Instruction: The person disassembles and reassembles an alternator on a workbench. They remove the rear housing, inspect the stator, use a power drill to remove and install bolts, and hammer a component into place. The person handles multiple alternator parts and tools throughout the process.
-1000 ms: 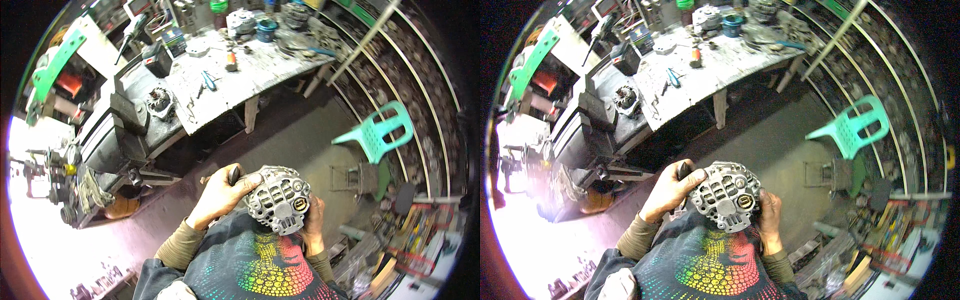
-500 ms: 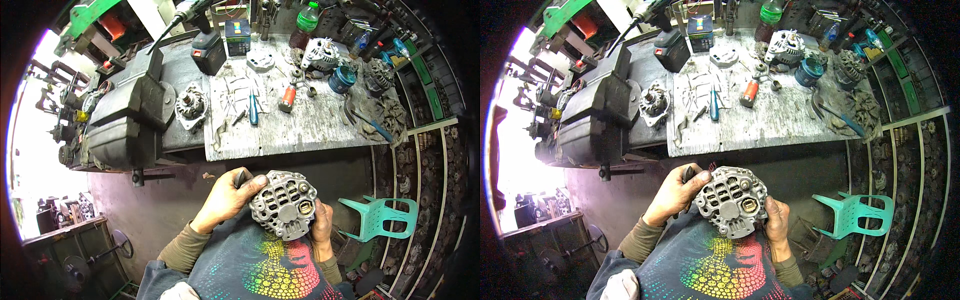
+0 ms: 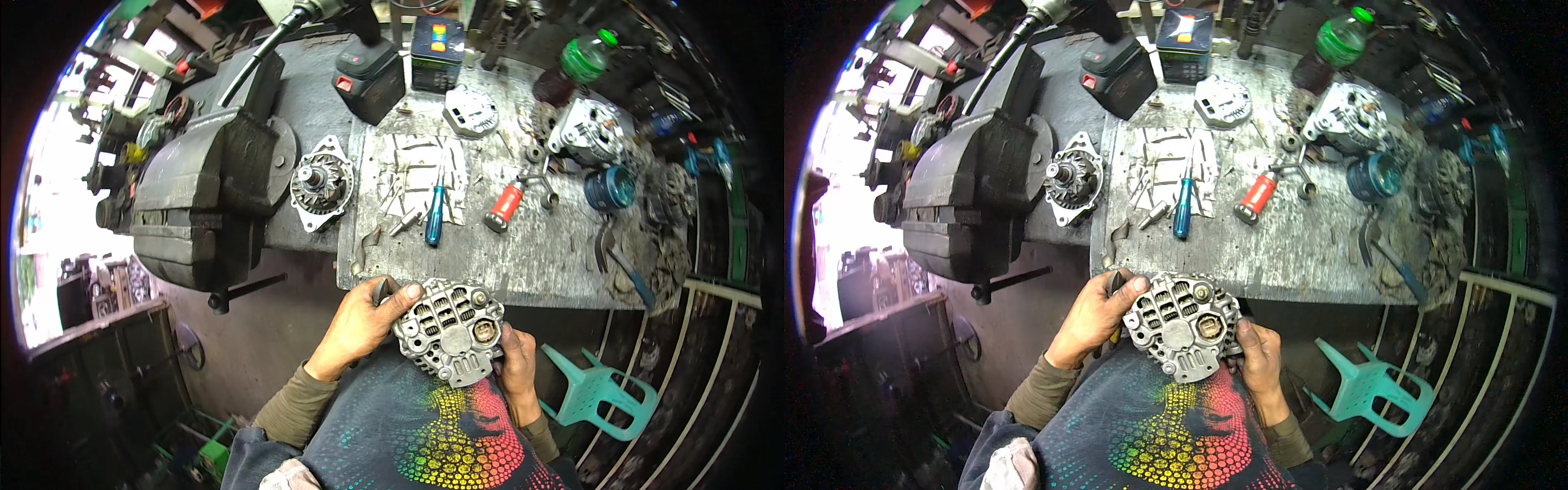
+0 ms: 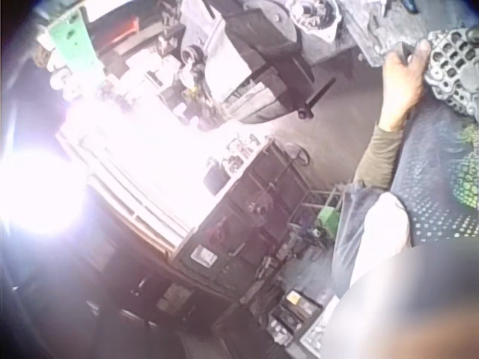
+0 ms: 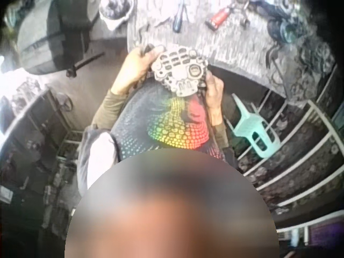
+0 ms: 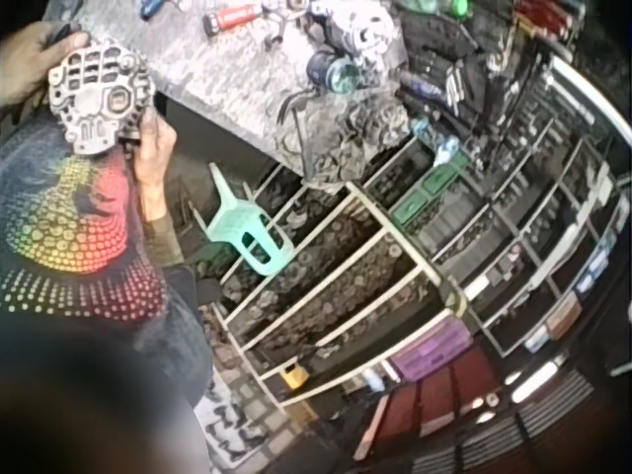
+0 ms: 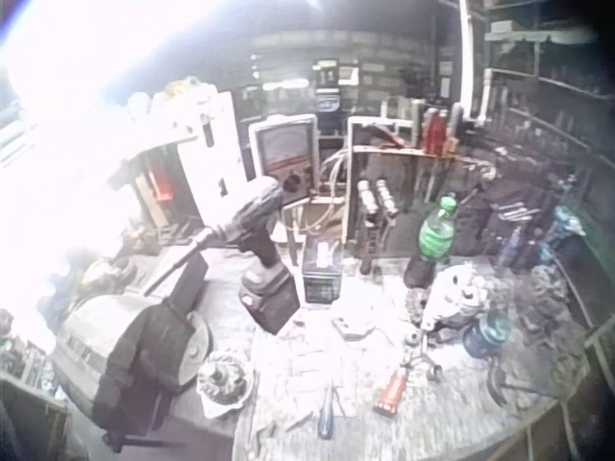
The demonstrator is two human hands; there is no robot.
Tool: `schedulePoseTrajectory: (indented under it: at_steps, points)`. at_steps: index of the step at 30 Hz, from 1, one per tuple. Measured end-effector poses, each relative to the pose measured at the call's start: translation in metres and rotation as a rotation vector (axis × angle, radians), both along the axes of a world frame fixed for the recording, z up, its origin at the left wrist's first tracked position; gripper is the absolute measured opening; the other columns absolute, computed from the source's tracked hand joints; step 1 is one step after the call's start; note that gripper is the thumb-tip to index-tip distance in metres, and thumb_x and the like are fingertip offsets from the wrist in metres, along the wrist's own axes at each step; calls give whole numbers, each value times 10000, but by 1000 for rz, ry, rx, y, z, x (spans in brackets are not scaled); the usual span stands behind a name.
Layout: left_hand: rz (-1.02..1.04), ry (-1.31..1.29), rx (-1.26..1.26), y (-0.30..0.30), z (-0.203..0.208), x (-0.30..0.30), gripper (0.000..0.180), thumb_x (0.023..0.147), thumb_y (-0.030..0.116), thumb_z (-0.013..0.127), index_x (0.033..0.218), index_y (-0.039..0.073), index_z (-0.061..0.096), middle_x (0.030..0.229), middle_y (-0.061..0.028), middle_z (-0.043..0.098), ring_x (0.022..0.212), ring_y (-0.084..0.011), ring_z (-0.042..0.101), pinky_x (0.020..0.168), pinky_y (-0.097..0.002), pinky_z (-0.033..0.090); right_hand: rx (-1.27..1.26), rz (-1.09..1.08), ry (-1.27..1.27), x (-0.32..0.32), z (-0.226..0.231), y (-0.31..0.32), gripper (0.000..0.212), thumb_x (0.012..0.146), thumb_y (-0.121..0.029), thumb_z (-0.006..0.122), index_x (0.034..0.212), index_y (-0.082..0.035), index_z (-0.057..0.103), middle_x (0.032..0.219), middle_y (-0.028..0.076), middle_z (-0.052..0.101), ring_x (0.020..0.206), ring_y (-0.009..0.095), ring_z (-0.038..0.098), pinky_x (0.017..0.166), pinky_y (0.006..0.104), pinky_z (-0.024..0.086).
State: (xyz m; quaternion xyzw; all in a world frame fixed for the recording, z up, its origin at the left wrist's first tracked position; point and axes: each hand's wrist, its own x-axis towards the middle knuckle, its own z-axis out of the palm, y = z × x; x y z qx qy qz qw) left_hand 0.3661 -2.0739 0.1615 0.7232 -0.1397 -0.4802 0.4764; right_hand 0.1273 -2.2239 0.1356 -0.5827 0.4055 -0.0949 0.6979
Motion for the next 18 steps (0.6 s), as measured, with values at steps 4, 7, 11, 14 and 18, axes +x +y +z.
schedulePoseTrajectory:
  at_steps: [4,7,11,14,18]
  points:
    - [101,-31,85,-10,6,-10,524,1006,495,706,872,-11,684,694,8,590,673,-70,475,590,-303,409,48,116,-16,9,-20,-37,598,1096,-487,544,726,-22,612,589,10,560,466,88,487,439,276,367]
    - [189,-17,121,-21,11,-25,525,1004,496,711,843,-2,660,676,21,555,661,-63,446,578,-296,385,202,179,-11,7,-35,-61,605,1093,-505,543,733,-24,618,588,20,569,465,96,500,441,276,385]
    - [282,0,181,-37,11,-51,522,1009,497,703,850,2,658,680,17,555,665,-65,447,579,-299,383,289,258,15,-3,-48,-88,608,1091,-521,534,760,-21,638,594,23,579,465,93,502,439,267,387]
    - [307,-9,215,-49,9,-69,516,1016,491,693,853,3,658,681,10,557,665,-70,453,581,-306,385,323,291,47,-13,-53,-105,600,1090,-527,531,791,-23,664,610,20,590,464,93,505,433,264,377]
    - [333,-8,260,-63,2,-86,520,1029,487,670,848,-1,649,674,3,553,665,-75,462,586,-313,390,325,283,72,-27,-59,-120,611,1085,-519,553,824,13,703,669,6,626,589,69,525,538,273,408]
